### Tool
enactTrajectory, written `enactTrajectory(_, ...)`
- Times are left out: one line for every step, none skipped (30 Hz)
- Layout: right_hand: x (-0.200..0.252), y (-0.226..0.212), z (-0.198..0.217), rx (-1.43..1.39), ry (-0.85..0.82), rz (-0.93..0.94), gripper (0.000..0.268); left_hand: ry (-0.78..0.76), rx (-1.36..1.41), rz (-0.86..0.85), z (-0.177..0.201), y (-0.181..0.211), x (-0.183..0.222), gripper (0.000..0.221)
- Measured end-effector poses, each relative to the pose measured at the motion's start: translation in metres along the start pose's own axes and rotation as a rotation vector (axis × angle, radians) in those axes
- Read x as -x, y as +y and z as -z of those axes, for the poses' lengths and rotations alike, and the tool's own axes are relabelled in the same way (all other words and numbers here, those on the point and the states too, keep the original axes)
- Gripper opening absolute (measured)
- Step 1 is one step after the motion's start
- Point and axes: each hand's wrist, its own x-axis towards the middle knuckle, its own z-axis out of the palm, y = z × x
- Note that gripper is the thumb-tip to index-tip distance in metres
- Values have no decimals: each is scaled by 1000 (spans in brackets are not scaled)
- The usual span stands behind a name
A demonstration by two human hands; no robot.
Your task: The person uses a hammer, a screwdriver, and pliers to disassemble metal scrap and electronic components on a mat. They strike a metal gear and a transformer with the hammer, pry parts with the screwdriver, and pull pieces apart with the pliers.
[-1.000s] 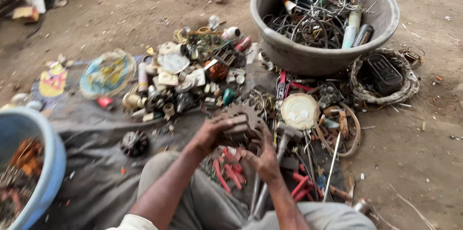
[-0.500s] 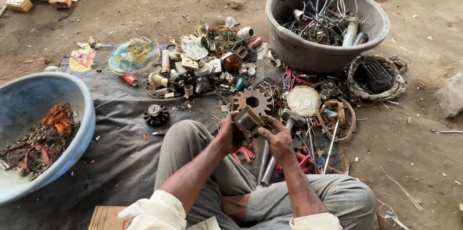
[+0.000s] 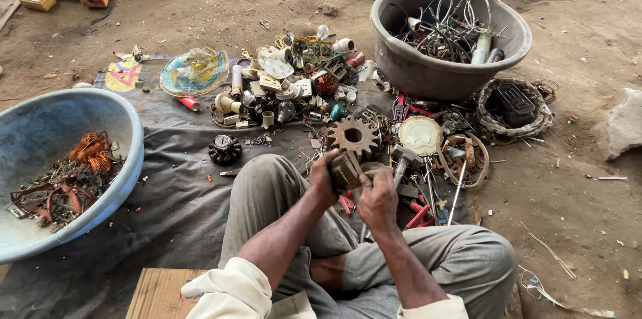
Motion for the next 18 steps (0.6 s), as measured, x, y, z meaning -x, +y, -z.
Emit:
enactTrajectory(-3,2,-2,-8,-14,-46,13,62,-72,-17,0,4,-6,34)
enactTrajectory(-9,6,-3,-17,-28,-93,13,124,-144,-33,0,7,-10,32)
enactTrajectory(-15,10,-4,-25,-36,-140,14,100,-115,-90,-2,8,-15,31)
enactTrajectory(-18,14,-4,-42,-54,-207,15,75,-85,-146,-5,9,-19,31)
enactTrajectory(-22,17,-5,-59,-77,-268,15,52,-48,-206,-6,10,-23,31)
enactTrajectory(-26,20,-8,-77,-100,-329,15,28,-108,-250,-5,14,-25,32)
enactTrajectory(-26,22,-11,-71,-110,-303,16,10,-164,-292,-3,17,-24,32)
enactTrajectory(-25,24,-13,-65,-120,-277,18,-9,-220,-333,-2,21,-23,33)
enactTrajectory(-25,26,-16,-56,-127,-253,19,-28,-153,-281,0,24,-22,32)
enactTrajectory(-27,29,-20,-77,-145,-285,18,-46,-85,-229,2,28,-20,31)
enactTrajectory(-28,31,-25,-95,-168,-318,18,-62,-13,-175,4,29,-19,30)
enactTrajectory(-30,33,-30,-112,-190,-352,18,-30,37,-119,4,28,-19,31)
enactTrajectory(-35,35,-32,-389,-164,-501,19,7,88,-71,6,27,-18,31)
enactTrajectory(-42,40,-30,-666,-135,-649,20,43,139,-22,7,28,-19,31)
enactTrajectory(-46,44,-28,-939,-89,-800,21,3,228,5,6,28,-24,32)
enactTrajectory(-47,44,-26,-875,-128,-762,20,-37,316,32,5,27,-28,33)
enactTrajectory(-45,44,-22,-812,-165,-724,19,-77,403,59,5,27,-33,35)
enactTrajectory(-44,42,-20,-750,-202,-685,18,-85,387,59,5,26,-39,35)
